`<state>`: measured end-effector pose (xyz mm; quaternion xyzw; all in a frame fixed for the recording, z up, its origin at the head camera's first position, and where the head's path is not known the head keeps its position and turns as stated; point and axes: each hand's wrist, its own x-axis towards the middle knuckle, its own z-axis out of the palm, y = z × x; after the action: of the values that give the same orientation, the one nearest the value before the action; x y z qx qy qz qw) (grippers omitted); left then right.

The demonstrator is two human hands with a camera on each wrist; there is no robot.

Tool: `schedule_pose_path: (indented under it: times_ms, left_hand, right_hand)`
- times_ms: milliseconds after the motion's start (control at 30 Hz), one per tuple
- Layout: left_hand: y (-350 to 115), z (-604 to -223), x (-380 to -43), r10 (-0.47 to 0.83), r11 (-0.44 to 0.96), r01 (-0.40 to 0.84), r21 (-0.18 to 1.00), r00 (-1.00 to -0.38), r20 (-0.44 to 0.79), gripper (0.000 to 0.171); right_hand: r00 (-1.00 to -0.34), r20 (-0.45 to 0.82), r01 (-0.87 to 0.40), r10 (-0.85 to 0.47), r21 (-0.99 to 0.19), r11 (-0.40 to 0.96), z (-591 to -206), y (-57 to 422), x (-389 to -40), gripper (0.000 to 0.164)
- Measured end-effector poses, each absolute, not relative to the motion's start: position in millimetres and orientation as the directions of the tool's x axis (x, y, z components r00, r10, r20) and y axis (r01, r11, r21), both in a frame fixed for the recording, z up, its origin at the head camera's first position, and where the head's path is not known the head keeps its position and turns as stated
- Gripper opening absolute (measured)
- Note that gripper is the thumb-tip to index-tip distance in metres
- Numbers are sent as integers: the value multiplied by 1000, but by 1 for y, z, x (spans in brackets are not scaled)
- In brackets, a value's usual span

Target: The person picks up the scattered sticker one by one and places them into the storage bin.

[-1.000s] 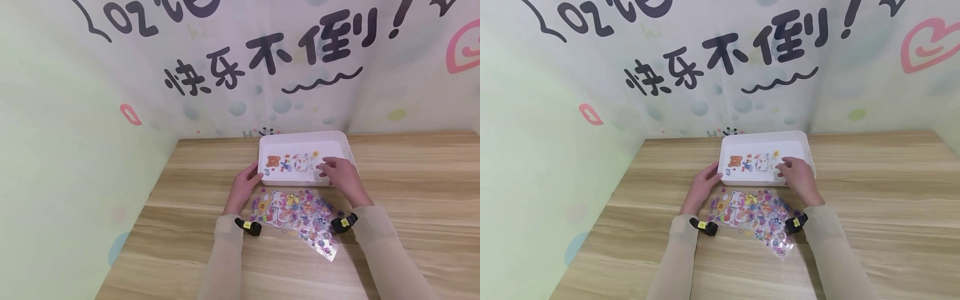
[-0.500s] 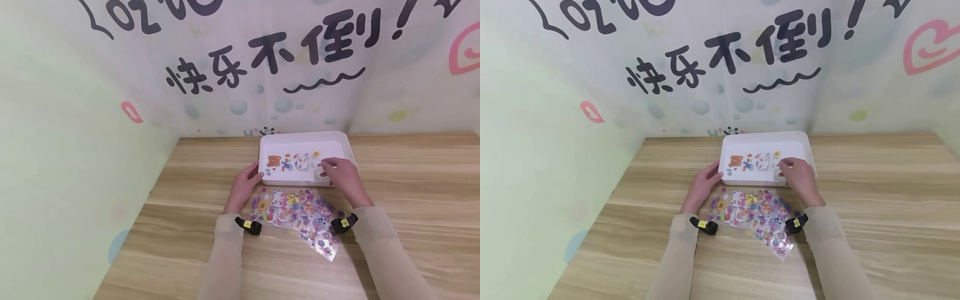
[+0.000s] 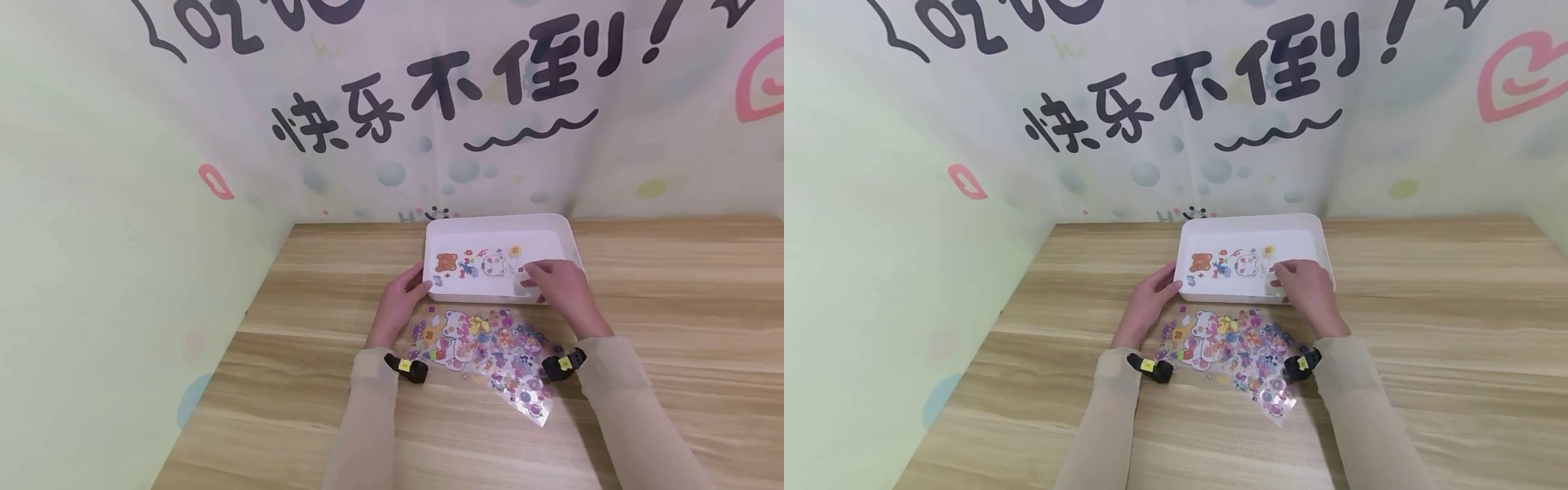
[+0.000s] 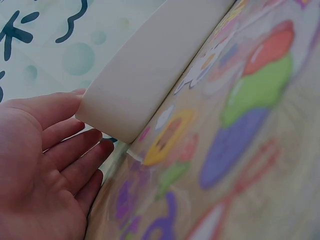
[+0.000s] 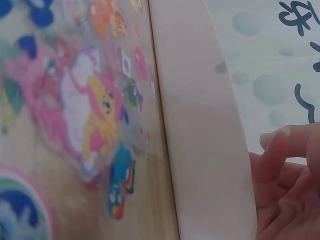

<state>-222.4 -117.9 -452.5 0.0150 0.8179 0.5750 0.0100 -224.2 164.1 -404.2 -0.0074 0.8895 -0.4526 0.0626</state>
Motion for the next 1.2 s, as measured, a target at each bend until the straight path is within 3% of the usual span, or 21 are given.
schedule_pose_path:
  times_ms: [1200]
  left_hand:
    - [-116,-450,-222,38,320,-6,947,-999,-19,47]
  right_hand:
    - [-993,-109,69,-37,-824,562,-405,166,-227,49]
